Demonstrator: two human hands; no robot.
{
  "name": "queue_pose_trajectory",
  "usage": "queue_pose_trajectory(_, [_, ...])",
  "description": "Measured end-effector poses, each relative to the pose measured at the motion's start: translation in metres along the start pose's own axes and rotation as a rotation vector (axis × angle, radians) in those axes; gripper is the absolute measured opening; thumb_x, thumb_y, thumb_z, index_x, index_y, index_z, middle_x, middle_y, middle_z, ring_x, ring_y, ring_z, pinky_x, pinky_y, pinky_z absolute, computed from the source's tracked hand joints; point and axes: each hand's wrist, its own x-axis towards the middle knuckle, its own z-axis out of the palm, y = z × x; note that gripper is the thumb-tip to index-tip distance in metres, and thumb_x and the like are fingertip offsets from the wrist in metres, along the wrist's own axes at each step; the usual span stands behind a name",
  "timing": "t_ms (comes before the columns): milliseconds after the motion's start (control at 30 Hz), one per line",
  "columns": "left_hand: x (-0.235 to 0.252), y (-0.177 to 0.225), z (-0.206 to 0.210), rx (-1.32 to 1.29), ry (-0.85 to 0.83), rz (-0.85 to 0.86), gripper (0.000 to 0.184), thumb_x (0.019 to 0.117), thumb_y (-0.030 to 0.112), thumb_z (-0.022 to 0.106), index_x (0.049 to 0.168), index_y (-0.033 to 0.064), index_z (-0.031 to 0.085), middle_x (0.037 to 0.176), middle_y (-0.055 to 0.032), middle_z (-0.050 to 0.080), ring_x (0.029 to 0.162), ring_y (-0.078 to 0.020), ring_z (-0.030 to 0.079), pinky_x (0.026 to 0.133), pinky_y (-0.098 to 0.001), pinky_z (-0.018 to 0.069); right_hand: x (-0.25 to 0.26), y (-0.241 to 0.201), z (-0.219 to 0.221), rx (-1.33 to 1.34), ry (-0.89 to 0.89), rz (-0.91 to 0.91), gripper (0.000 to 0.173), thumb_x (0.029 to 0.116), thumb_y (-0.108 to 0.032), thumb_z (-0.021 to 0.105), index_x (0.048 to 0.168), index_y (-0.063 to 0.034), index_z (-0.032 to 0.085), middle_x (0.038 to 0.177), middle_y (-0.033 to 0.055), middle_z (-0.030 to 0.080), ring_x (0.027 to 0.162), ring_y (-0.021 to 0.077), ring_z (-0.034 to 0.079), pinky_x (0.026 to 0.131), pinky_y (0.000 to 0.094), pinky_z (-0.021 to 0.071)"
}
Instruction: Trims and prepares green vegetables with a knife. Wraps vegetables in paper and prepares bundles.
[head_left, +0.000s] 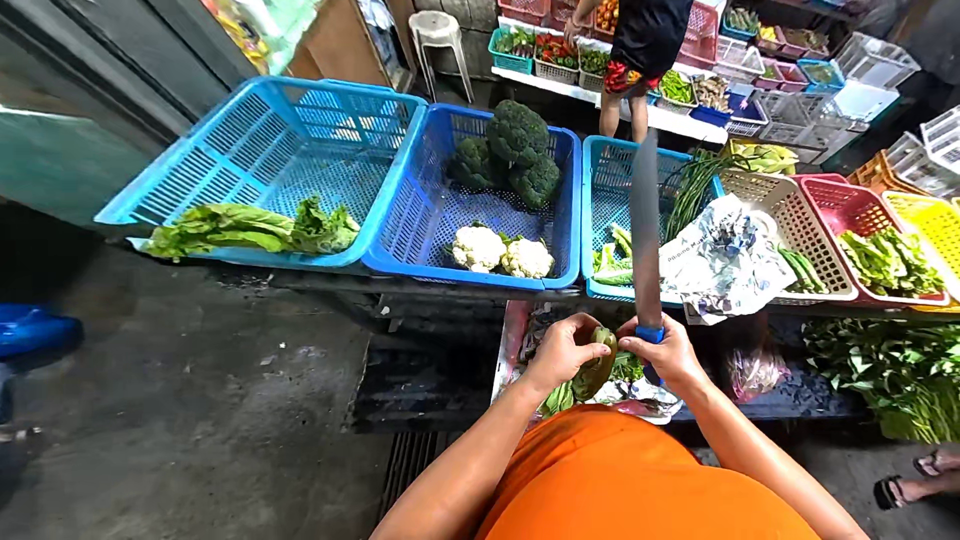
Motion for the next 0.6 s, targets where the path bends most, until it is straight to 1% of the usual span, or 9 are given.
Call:
queue_pose_trajectory(67, [0.001,0.003,0.005,0.019,-0.017,0.008,0.03,0.0836,0.007,0.078,0.111,0.0002,0.066,0.1,-0.0056,0.071,0.092,-0.0089,0.068,0.086,-0.0276,0.0577,0.0,-0.001,0.008,-0.003,-0.019,0.001,0.028,0.084,-0.006,0.077,0.108,0.0007,0.064,0.091,0.0054,0.072,0.066,0.0092,0.064,0.056,0.024,0.0542])
queue_pose_trajectory(133, [0.002,0.003,0.005,0.012,-0.01,0.009,0.028,0.0837,0.006,0.079,0.108,0.0012,0.067,0.1,-0.0046,0.071,0.092,-0.0081,0.068,0.087,-0.0269,0.0575,0.0,-0.002,0.008,-0.022,-0.003,0.005,0.024,0.0861,-0.006,0.075,0.107,0.0001,0.064,0.088,0.0045,0.07,0.062,0.0082,0.062,0.055,0.0235,0.0532])
queue_pose_trajectory(233, [0.001,0.002,-0.002,-0.04,0.016,-0.01,0.028,0.0847,0.003,0.078,0.11,-0.0001,0.067,0.099,-0.0057,0.072,0.091,-0.0088,0.069,0.087,-0.0279,0.0583,-0.001,-0.004,-0.007,-0.066,0.071,0.013,0.022,0.087,-0.006,0.073,0.106,-0.0001,0.065,0.086,0.0037,0.069,0.058,0.0072,0.059,0.052,0.0229,0.0521])
queue_pose_trajectory(367, [0.0,-0.001,-0.009,-0.129,0.065,-0.012,0.025,0.0847,-0.003,0.077,0.108,-0.0014,0.068,0.098,-0.0076,0.073,0.089,-0.0112,0.071,0.086,-0.0292,0.0597,-0.001,-0.002,-0.032,-0.081,0.181,0.015,0.023,0.0868,-0.001,0.073,0.107,0.0024,0.064,0.084,0.0047,0.069,0.054,0.0068,0.058,0.049,0.0219,0.0514])
queue_pose_trajectory(433, [0.0,0.001,-0.009,-0.128,0.064,-0.014,0.026,0.084,-0.004,0.077,0.107,-0.0006,0.067,0.098,-0.0074,0.073,0.089,-0.0114,0.071,0.085,-0.0294,0.0599,0.0,-0.002,-0.039,-0.139,0.209,0.021,0.022,0.0863,-0.001,0.074,0.106,0.0015,0.065,0.084,0.0044,0.069,0.055,0.0066,0.058,0.05,0.0217,0.0513])
queue_pose_trajectory(533, [0.003,0.003,-0.006,-0.116,0.052,0.009,0.025,0.0837,-0.003,0.078,0.106,0.0003,0.066,0.096,-0.007,0.073,0.088,-0.0124,0.071,0.084,-0.0307,0.0604,0.003,-0.001,-0.04,-0.255,0.237,0.036,0.023,0.0873,-0.005,0.075,0.107,0.0001,0.066,0.085,0.0046,0.068,0.058,0.007,0.06,0.053,0.0225,0.0526])
queue_pose_trajectory(600, [0.003,0.006,-0.004,-0.122,0.064,0.038,0.024,0.0833,-0.004,0.077,0.104,0.0011,0.066,0.095,-0.006,0.072,0.087,-0.0122,0.071,0.083,-0.0303,0.0603,0.005,0.003,-0.043,-0.346,0.262,0.034,0.024,0.0881,-0.008,0.074,0.109,-0.0009,0.067,0.087,0.0055,0.068,0.061,0.0079,0.061,0.057,0.0249,0.0539])
